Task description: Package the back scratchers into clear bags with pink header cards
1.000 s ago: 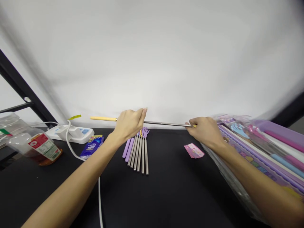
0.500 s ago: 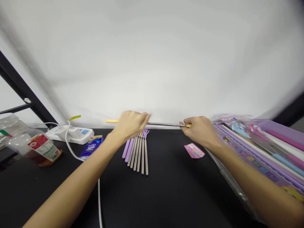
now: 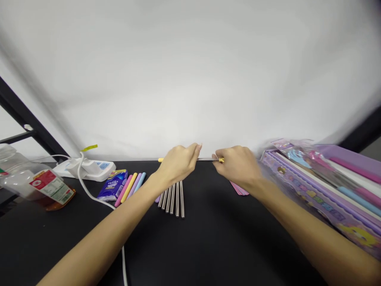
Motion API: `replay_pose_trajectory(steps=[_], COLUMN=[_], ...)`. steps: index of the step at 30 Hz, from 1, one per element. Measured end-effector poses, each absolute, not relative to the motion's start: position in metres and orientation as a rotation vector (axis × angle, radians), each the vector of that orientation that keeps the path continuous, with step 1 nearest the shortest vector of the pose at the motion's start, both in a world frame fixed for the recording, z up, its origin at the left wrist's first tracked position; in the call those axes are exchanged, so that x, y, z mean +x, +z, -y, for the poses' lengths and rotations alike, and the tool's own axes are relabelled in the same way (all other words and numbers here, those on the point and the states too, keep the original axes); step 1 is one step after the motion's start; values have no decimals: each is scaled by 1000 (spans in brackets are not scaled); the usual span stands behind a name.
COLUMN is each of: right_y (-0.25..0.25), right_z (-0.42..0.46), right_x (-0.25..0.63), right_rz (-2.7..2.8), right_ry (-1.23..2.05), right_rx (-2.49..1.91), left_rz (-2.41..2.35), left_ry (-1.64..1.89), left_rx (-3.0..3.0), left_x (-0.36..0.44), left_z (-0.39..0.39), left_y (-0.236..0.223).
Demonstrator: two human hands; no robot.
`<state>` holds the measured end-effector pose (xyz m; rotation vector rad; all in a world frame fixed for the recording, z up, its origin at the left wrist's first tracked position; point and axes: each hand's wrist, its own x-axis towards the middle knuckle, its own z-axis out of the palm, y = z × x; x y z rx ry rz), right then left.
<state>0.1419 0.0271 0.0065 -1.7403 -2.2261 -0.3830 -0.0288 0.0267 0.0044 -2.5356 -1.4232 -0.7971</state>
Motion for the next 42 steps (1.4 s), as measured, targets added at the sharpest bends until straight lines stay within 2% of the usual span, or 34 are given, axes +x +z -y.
replay_pose_trajectory(steps=[3,6,10,13,16,23,28,35,39,42], right_y=[8,10,12,11,9,11,9,10,5,2], right_z=[-32,-42,-50,-49,-48,-51,-50,-57,-57,-54], right_x=[154,177,195,191,190,203,196,219,209,196], right_rz=[2234,2197,2136,2127,2141,2079,2116,2054,2074,2129], right_ry=[-307,-256,-249,-198,-166,-209,-211,-207,-201,-216], right_rx=[-1729,-1749,-1781,-1747,-1751,-1802,-1774,-1845,-1833,-1801], left_rz=[1313,1400,1607,1502,1365,1457,1220,1508,1473,1298], left_ry=[-721,-666,-687,-623,-600,-790,-614,-974,-790,-626], left_rx=[-2602,-2627,-2289,-2143,-2257,-1989,-2200,-1897,-1868,-2082], left_x=[-39,-69,-95,-82,-71,-102,-81,-136,-120,-81], left_z=[-31,-43,-54,-48,-44,-50,-41,-56,-49,-38], left_y=[11,21,34,35,31,41,32,50,46,32])
